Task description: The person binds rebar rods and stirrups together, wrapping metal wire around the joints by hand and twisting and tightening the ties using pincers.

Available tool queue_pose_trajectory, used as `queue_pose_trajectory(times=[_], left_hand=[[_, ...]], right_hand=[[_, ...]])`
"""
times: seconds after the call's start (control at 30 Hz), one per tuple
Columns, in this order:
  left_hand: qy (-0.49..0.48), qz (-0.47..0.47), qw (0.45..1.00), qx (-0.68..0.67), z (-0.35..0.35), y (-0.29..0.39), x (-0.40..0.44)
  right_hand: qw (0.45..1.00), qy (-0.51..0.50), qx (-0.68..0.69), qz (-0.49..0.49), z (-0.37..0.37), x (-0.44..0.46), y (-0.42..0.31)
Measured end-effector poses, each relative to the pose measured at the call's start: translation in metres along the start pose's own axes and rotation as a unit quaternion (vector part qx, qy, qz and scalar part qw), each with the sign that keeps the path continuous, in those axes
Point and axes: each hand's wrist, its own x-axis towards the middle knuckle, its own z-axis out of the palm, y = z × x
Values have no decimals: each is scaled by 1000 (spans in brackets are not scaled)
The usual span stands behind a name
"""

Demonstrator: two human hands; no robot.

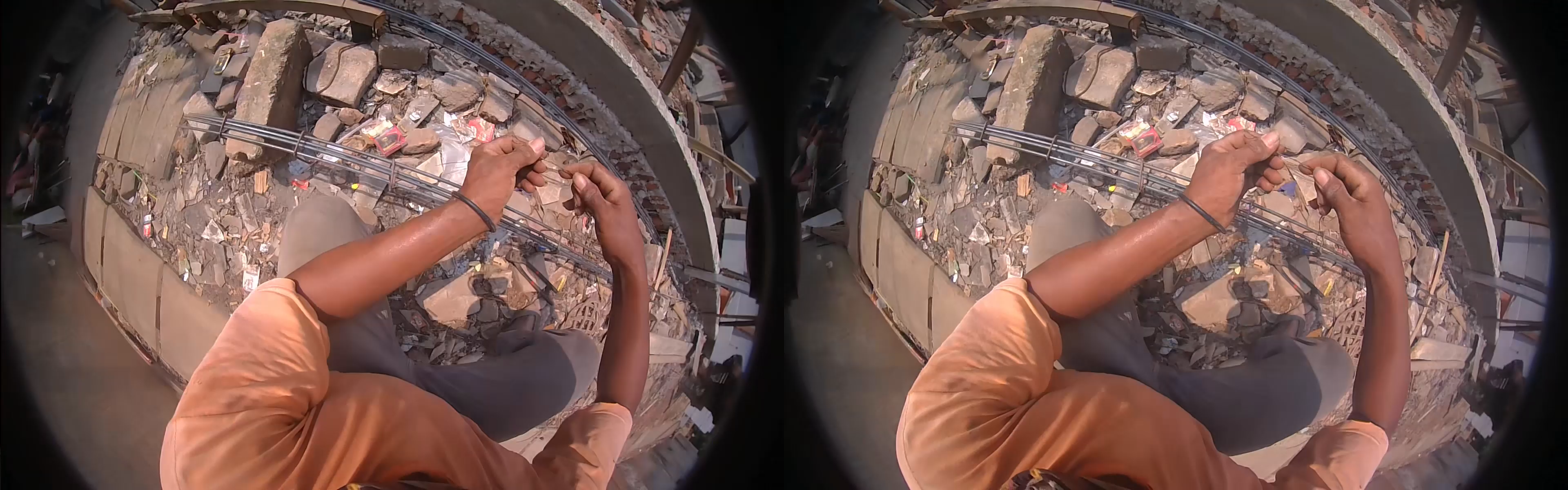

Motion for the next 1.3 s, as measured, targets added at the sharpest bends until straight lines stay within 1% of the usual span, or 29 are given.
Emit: queue_pose_trajectory(times=[0.07, 0.1, 0.13, 0.17, 0.2, 0.27, 0.37, 0.4, 0.5, 0.53, 0.57, 0.63, 0.7, 0.73, 0.77, 0.83, 0.87, 0.97, 1.0, 1.1, 1.13, 1.23, 1.27, 1.3], left_hand=[[19, -13, 998, -53, -10, 14, 5], [15, -2, 999, -32, -15, 23, 10], [38, 10, 999, -2, -17, 28, 14], [46, 21, 999, 1, -23, 29, 21], [67, 41, 997, -15, -27, 30, 26], [62, 52, 996, -21, -34, 33, 30], [67, 62, 995, -27, -39, 37, 34], [71, 63, 995, -28, -40, 37, 34], [55, 109, 991, -54, -44, 34, 41], [45, 105, 992, -43, -47, 40, 42], [28, 121, 992, -36, -50, 47, 44], [12, 140, 989, -37, -59, 61, 51], [-9, 189, 980, -65, -68, 67, 57], [-45, 196, 977, -75, -72, 67, 58], [-78, 191, 977, -54, -72, 63, 58], [-146, 178, 973, -13, -63, 50, 52], [-137, 175, 975, -10, -54, 43, 51], [-103, 196, 974, -49, -53, 45, 66], [-134, 126, 975, -121, -58, 46, 69], [-107, 90, 980, -143, -72, 48, 81], [-105, 91, 980, -142, -75, 47, 84], [-125, 123, 982, -70, -72, 48, 80], [-149, 121, 979, -69, -72, 47, 78], [-145, 134, 979, -46, -70, 49, 72]], right_hand=[[997, -18, 58, 52, 13, 9, -2], [994, -26, 85, 68, 12, 13, -2], [987, -45, 126, 85, 11, 18, -3], [978, -69, 169, 97, 10, 23, -2], [975, -73, 183, 101, 10, 28, -3], [965, -93, 218, 110, 13, 35, -2], [971, -122, 183, 90, 20, 41, -1], [974, -117, 169, 96, 25, 41, -4], [972, -136, 157, 113, 35, 44, -7], [973, -131, 158, 109, 39, 45, -4], [977, -141, 119, 105, 42, 46, -4], [972, -148, 147, 111, 47, 47, -12], [985, -82, 112, 101, 51, 51, -20], [988, -8, 134, 75, 53, 57, -17], [985, 64, 155, 49, 54, 66, -15], [947, 153, 281, -8, 54, 94, -15], [919, 197, 338, -39, 54, 106, -17], [848, 190, 491, -69, 54, 125, -33], [838, 198, 505, -59, 58, 122, -46], [896, 92, 421, -105, 54, 115, -60], [903, 104, 412, -62, 57, 107, -77], [935, 140, 319, -60, 57, 112, -81], [939, 162, 295, -64, 59, 115, -83], [944, 166, 277, -65, 60, 116, -86]])
